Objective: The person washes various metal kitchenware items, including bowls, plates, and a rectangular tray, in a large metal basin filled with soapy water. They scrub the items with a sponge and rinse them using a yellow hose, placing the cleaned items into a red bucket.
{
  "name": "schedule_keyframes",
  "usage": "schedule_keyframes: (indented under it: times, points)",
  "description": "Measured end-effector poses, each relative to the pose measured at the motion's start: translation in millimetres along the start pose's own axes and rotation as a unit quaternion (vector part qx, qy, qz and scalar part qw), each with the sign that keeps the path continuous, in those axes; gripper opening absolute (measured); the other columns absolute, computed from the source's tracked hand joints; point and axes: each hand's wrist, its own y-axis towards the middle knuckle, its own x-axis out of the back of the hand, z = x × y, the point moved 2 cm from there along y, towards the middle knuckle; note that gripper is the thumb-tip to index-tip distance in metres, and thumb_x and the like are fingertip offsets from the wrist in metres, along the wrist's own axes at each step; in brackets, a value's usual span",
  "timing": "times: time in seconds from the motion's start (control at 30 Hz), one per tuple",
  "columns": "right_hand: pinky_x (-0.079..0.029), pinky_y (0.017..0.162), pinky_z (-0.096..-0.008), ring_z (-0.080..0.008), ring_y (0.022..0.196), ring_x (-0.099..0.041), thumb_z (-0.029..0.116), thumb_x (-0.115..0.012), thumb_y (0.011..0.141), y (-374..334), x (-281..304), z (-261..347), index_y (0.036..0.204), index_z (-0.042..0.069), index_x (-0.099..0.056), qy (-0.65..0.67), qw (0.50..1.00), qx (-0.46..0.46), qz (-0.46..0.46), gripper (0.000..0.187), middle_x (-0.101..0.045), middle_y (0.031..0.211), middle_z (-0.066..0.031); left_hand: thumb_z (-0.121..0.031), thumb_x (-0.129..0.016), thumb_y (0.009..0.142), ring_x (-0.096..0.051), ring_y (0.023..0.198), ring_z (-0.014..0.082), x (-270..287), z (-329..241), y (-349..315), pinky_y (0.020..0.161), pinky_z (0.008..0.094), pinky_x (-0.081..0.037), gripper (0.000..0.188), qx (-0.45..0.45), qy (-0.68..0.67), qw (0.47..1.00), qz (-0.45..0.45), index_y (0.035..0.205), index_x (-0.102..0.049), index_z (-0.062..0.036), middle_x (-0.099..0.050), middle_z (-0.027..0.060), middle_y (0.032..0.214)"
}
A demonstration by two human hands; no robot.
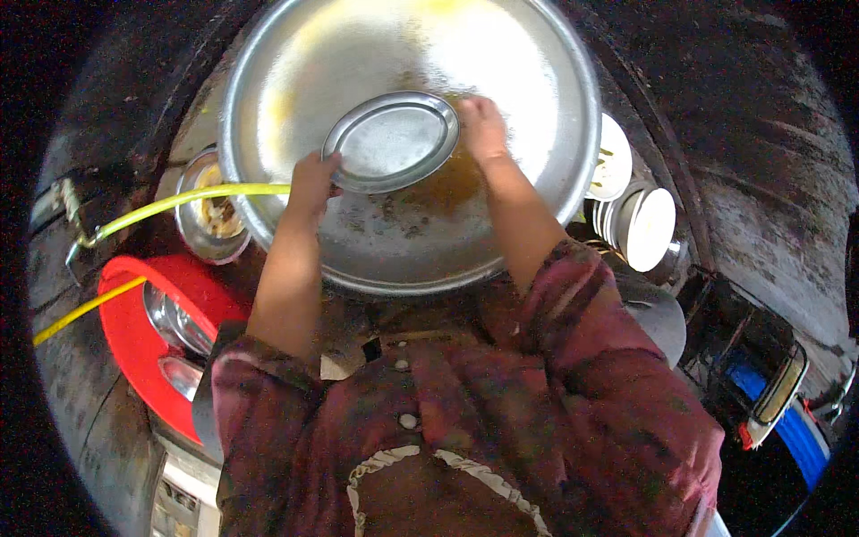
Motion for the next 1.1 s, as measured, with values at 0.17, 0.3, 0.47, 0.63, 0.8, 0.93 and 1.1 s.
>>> schedule_keyframes:
  times: [0.17,0.3,0.47,0.63,0.8,0.93,1.1]
  points:
    - [-0.034,0.089,-0.0475,-0.0387,0.110,-0.038,0.038,-0.054,0.077,-75,-50,-90,0.130,0.010,-0.027,-0.288,0.940,-0.013,0.181,0.066,-0.041,0.115,-0.0276,-0.023,-0.050,0.084,-0.054,0.047,0.0157,9,-28,-3,0.038,0.0231,-0.041,0.025,-0.013,0.006,0.998,-0.053,0.090,-0.050,0.0013,-0.055,0.0096,0.068]
    - [-0.039,0.084,-0.0435,-0.0334,0.108,-0.042,0.033,-0.059,0.072,-152,-83,-69,0.110,0.016,-0.050,-0.426,0.836,0.109,0.328,0.042,-0.047,0.112,-0.0187,-0.019,-0.046,0.086,-0.058,0.051,0.0180,14,-31,-7,0.038,0.0237,-0.042,0.021,-0.005,-0.038,0.997,-0.060,0.096,-0.045,-0.0002,-0.057,0.0109,0.073]
    - [-0.043,0.078,-0.0459,-0.0292,0.098,-0.052,0.030,-0.054,0.075,-115,-71,-97,0.093,0.017,-0.062,-0.287,0.868,0.043,0.403,0.024,-0.058,0.097,-0.0131,-0.017,-0.045,0.086,-0.059,0.053,0.0207,22,-16,-7,0.040,0.0241,-0.045,0.023,0.000,-0.064,0.997,-0.031,0.104,-0.042,-0.0030,-0.058,0.0123,0.080]
    - [-0.041,0.079,-0.0444,-0.0305,0.090,-0.055,0.028,-0.048,0.078,-115,-52,-103,0.094,0.012,-0.061,-0.415,0.850,0.182,0.268,0.027,-0.059,0.095,-0.0142,-0.015,-0.046,0.086,-0.058,0.054,0.0209,15,-23,-17,0.044,0.0250,-0.048,0.022,0.016,-0.111,0.994,0.007,0.103,-0.044,-0.0008,-0.058,0.0130,0.082]
    - [-0.031,0.093,-0.0434,-0.0318,0.094,-0.053,0.025,-0.053,0.072,-114,-61,-55,0.091,0.009,-0.063,-0.441,0.760,0.248,0.407,0.026,-0.059,0.092,-0.0163,-0.013,-0.045,0.085,-0.059,0.056,0.0204,17,-15,-15,0.047,0.0269,-0.050,0.023,0.019,-0.092,0.995,0.033,0.106,-0.044,-0.0027,-0.058,0.0119,0.085]
    - [-0.044,0.074,-0.0378,-0.0308,0.085,-0.056,0.015,-0.051,0.070,-74,-78,-41,0.094,0.007,-0.060,-0.168,0.922,0.084,0.338,0.026,-0.058,0.091,-0.0175,-0.011,-0.046,0.084,-0.058,0.056,0.0199,11,-10,-9,0.048,0.0267,-0.049,0.023,-0.015,-0.002,0.999,0.036,0.105,-0.046,-0.0024,-0.058,0.0114,0.085]
    - [-0.043,0.072,-0.0421,-0.0360,0.081,-0.053,0.011,-0.055,0.068,-94,-73,97,0.089,0.003,-0.056,0.030,0.972,0.208,0.102,0.023,-0.056,0.088,-0.0176,-0.008,-0.049,0.080,-0.057,0.056,0.0168,-7,-12,-13,0.047,0.0261,-0.046,0.020,-0.070,-0.061,0.994,0.051,0.097,-0.050,0.0012,-0.058,0.0098,0.083]
